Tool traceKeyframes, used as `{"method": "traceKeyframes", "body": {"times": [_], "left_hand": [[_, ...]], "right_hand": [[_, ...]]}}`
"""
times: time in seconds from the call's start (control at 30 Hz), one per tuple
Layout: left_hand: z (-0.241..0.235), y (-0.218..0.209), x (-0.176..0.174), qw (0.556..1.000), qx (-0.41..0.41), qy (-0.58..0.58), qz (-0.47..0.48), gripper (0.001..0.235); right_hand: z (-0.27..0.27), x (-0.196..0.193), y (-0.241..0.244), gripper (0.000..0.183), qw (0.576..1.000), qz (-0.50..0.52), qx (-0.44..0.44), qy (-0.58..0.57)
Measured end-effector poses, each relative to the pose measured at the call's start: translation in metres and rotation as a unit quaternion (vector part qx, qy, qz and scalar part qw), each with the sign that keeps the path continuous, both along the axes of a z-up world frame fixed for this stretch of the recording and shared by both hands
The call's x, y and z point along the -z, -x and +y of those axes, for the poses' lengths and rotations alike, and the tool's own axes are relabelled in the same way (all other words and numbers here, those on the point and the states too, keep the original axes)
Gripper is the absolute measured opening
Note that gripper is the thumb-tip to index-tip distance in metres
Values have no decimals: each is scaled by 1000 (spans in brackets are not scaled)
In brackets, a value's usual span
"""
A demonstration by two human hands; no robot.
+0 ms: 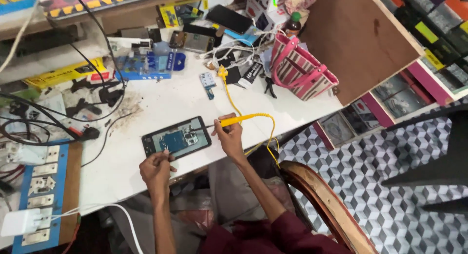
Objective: The person uses a yellow soldering iron and a small metal tool to work on the exposed circuit board of a tablet lying on a cluttered workbench. They repeatedly apply the soldering iron to specific points on the board while manipulating components with the other hand.
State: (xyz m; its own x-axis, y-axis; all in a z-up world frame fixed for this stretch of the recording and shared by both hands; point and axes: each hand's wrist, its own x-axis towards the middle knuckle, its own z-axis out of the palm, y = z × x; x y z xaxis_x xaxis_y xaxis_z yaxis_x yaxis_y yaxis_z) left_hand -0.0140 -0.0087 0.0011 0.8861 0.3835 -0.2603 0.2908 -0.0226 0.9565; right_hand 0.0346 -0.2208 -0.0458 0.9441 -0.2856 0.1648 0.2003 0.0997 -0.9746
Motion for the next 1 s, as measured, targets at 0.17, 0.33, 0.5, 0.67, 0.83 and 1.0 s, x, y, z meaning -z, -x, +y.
{"method": "traceKeyframes", "body": {"times": [0.17,0.33,0.5,0.67,0.83,1.0], "left_hand": [[9,-6,15,1000,11,-8,3,20],[9,-20,41,999,1,22,-31,15],[14,-10,58,992,-9,79,-102,16],[9,-5,38,997,-28,63,-46,18],[2,1,12,999,-21,5,-24,17],[3,-1,12,999,-32,-12,21,17]], "right_hand": [[6,3,3,16,1000,-4,-1,3],[-3,14,-5,14,1000,-7,-7,-9],[-4,23,-7,13,996,-36,9,-86],[-6,18,-10,14,992,-56,27,-109],[-3,9,-6,15,996,-30,-1,-83],[-2,8,-2,14,998,-33,-11,-57]]}}
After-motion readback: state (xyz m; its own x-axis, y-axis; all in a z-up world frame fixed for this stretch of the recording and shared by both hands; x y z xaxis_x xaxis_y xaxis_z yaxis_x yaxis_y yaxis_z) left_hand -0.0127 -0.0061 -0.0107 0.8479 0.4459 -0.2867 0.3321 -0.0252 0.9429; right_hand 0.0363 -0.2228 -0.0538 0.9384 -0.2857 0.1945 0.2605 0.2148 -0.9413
